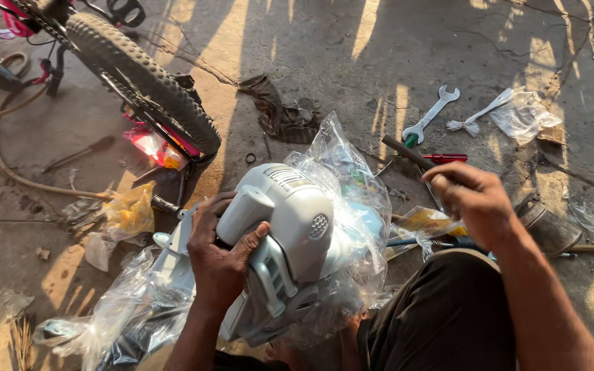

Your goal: The person unwraps a white plastic electronic device from a clear plastic bag and uses a red screwdriver to tighten screws on its casing. They rotate the device to access different sides and continue securing the casing.

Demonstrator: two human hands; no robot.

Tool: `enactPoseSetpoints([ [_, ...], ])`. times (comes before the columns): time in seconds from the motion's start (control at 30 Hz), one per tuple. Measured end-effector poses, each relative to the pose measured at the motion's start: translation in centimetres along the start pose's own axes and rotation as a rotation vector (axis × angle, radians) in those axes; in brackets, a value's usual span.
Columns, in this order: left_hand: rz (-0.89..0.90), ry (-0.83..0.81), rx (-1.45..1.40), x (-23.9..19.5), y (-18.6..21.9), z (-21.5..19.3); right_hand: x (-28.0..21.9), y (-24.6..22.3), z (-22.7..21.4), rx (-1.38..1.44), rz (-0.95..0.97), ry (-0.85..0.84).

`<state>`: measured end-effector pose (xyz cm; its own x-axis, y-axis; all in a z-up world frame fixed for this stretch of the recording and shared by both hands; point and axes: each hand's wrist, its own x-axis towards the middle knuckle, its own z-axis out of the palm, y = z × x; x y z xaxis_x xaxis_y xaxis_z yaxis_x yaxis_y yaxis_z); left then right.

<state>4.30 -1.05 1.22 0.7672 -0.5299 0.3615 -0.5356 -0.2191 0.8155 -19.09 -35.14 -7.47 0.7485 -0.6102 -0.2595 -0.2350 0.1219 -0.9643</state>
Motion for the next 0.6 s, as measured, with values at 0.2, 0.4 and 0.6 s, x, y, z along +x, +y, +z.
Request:
enactPoseSetpoints([
  [0.2, -0.159, -0.061, -0.098, 2.0, -2.0, -0.4, 16.4, 13.4, -3.6, 0.073, 0.336, 0.168],
  [0.4, -0.246, -0.110, -0.305, 2.7, -6.0, -2.5, 28.7, 24.0, -8.3, -0.492, 0.307, 0.334],
  [0.6, -0.322, -0.154, -0.491, 2.7, -9.0, -4.9, 34.0, 28.3, -4.3, -0.915, 0.448, 0.269],
])
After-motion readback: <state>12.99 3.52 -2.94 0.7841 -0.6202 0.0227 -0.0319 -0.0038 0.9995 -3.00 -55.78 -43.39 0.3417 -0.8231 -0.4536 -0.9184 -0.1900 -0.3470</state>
